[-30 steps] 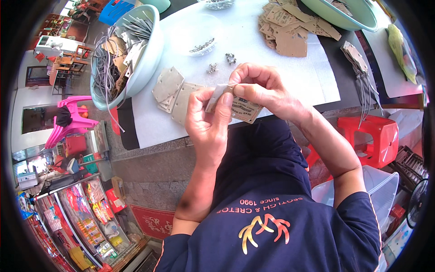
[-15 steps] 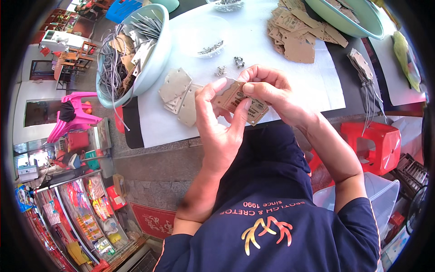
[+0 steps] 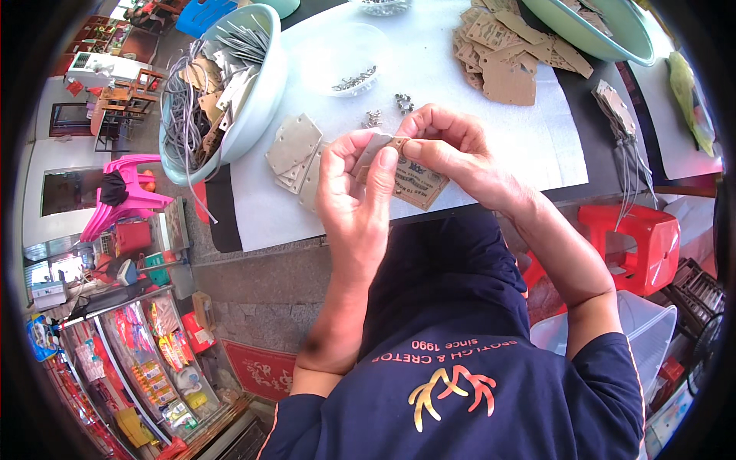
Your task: Manually attaching small metal components or rivets to leather shoe labels.
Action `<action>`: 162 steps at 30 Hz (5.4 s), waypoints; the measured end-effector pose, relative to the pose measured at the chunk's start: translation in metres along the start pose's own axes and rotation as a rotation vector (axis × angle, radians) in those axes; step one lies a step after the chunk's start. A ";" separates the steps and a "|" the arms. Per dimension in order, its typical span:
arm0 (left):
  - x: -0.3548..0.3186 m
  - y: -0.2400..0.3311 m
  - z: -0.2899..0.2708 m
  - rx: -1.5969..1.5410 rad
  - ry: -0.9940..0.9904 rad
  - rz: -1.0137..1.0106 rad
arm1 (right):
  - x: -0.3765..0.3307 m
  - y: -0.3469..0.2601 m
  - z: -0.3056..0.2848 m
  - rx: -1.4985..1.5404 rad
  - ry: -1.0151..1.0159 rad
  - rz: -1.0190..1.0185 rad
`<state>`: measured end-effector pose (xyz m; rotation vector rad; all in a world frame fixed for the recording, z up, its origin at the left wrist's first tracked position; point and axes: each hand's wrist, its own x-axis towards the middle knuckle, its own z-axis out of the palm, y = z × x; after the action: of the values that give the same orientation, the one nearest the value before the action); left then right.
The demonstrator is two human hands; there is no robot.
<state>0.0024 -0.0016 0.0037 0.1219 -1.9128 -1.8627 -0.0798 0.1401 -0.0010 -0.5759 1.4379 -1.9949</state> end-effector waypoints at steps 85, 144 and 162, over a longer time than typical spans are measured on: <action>0.006 0.014 -0.005 -0.570 0.053 -0.486 | -0.020 0.004 0.000 -0.856 0.400 -0.515; 0.001 0.020 0.005 -0.631 0.074 -0.512 | -0.015 0.004 0.001 -0.788 0.424 -0.605; 0.000 0.017 0.005 -0.680 0.062 -0.549 | -0.019 0.007 -0.002 -0.802 0.443 -0.561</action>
<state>0.0047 0.0043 0.0199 0.5108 -1.1716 -2.7254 -0.0660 0.1524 -0.0086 -0.9966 2.6220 -1.9548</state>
